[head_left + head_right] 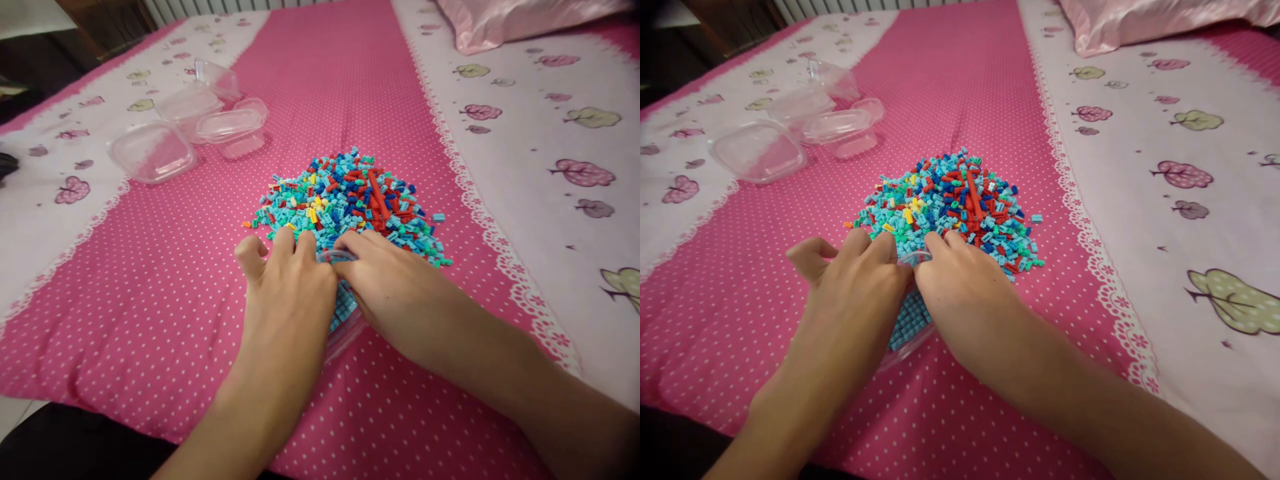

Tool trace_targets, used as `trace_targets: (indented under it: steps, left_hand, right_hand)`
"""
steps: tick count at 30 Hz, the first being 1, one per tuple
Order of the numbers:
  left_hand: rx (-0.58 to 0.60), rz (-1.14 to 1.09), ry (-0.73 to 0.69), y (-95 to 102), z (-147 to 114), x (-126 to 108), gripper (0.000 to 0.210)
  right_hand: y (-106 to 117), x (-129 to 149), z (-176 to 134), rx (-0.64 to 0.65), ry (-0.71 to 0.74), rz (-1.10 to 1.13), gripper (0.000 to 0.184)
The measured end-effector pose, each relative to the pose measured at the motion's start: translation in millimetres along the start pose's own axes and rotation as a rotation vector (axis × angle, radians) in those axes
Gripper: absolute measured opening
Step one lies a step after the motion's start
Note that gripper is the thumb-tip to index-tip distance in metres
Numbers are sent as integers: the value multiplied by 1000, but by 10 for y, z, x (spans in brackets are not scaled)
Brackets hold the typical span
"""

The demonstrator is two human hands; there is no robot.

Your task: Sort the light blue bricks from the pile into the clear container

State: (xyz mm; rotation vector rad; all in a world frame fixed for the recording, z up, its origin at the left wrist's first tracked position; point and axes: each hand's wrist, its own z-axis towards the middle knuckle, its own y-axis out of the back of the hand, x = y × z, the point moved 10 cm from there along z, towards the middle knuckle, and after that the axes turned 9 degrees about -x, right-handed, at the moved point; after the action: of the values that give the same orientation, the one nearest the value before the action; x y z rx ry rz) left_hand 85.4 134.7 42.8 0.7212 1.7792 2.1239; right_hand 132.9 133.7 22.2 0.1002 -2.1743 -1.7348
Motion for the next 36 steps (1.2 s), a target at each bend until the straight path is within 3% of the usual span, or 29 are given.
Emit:
trace_targets:
  steps: [7,13,20,30,36]
  left_hand:
    - [91,28,13,-65,27,-2,24]
    - [59,45,-24,-56,20,-29,26]
    - [-8,58,-40,-25,14,-31,28]
    - [-66,31,-35,32,-1,-21,26]
    - [-24,23,-30,2,5,-3,26]
  right_hand:
    - [2,-16,-6,-19,14,33,26]
    - [21,-18,-11,-77,29,57,25]
    - [-7,18,2,-54,74,7,28]
    - [58,11,5,-170,86,85,32]
    - [44,-3,18,-216,91,140,32]
